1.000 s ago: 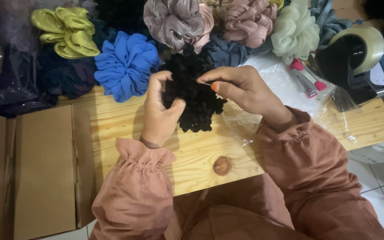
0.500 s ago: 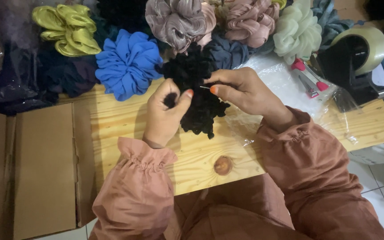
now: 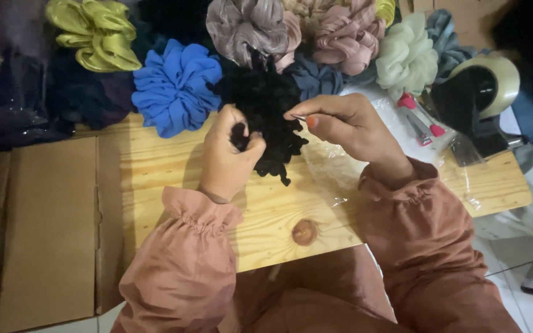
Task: A person uses a small tool to finish or repair a black fabric scrunchie on a wooden table surrounded by other colorful scrunchies.
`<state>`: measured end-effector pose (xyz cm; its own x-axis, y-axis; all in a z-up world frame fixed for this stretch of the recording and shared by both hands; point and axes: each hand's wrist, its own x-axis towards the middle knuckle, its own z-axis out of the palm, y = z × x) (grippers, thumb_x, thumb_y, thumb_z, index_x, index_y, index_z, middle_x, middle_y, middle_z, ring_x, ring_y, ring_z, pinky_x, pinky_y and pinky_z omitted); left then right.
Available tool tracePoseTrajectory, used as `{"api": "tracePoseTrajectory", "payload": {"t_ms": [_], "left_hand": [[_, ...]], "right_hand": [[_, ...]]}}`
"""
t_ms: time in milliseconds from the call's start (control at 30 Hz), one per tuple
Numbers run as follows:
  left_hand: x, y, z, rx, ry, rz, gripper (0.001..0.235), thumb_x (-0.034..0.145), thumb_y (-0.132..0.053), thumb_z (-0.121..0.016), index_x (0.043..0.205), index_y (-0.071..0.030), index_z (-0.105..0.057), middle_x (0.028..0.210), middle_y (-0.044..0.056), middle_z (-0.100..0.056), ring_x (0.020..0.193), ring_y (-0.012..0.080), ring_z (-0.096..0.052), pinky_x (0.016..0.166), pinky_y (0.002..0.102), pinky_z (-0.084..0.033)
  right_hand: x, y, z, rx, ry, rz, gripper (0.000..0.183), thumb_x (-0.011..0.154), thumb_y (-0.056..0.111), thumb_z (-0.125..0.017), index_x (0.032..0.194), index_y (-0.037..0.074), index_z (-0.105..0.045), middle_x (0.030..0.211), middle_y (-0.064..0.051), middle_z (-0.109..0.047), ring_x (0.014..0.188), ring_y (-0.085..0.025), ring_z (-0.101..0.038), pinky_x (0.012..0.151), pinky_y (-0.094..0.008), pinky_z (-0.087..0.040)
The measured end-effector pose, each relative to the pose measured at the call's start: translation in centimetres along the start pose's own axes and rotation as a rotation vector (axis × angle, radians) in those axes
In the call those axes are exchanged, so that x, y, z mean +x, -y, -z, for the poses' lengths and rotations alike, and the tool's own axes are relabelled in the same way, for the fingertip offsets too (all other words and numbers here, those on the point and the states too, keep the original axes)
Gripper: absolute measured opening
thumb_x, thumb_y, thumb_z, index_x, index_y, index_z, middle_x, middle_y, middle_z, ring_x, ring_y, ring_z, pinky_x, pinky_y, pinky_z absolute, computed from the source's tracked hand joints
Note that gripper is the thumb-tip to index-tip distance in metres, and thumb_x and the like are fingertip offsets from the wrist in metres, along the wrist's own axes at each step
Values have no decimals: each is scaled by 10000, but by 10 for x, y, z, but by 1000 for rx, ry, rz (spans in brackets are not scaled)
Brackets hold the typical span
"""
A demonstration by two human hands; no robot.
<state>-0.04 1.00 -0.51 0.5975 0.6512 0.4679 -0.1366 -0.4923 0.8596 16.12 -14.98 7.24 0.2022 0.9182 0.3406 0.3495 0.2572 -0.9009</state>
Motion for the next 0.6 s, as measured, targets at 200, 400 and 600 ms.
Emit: {"api": "tracePoseTrajectory", "payload": {"t_ms": [200,400,600], "left_hand": [[1,5,-2,59,8,-74,258,765,-46,-710,841,-125,-477,749,117,-521,719,349,-608,645,391,-496],[0,13,-8,126,12,-173,257,757,-98,-734,882,-132,-513,829,117,-553,790,367,-637,695,410,-523],[0,17,-7,97,14,-197,253,740,-59,-709,867,-133,-504,833,105,-541,811,377,-633,698,424,-528]], "right_hand": [[18,22,-7,-47,39,-8,248,1014,35,-532,1186,-36,-696,585,-46,-513,530,-90,-400,515,-233,-387],[31,31,-6,-267,58,-41,267,1020,79,-541,1197,17,-732,591,-58,-553,541,-127,-446,538,-263,-413],[21,6,-8,-159,18,-155,265,1018,81,-526,1191,34,-722,598,-28,-556,530,-74,-436,513,-218,-383]]}}
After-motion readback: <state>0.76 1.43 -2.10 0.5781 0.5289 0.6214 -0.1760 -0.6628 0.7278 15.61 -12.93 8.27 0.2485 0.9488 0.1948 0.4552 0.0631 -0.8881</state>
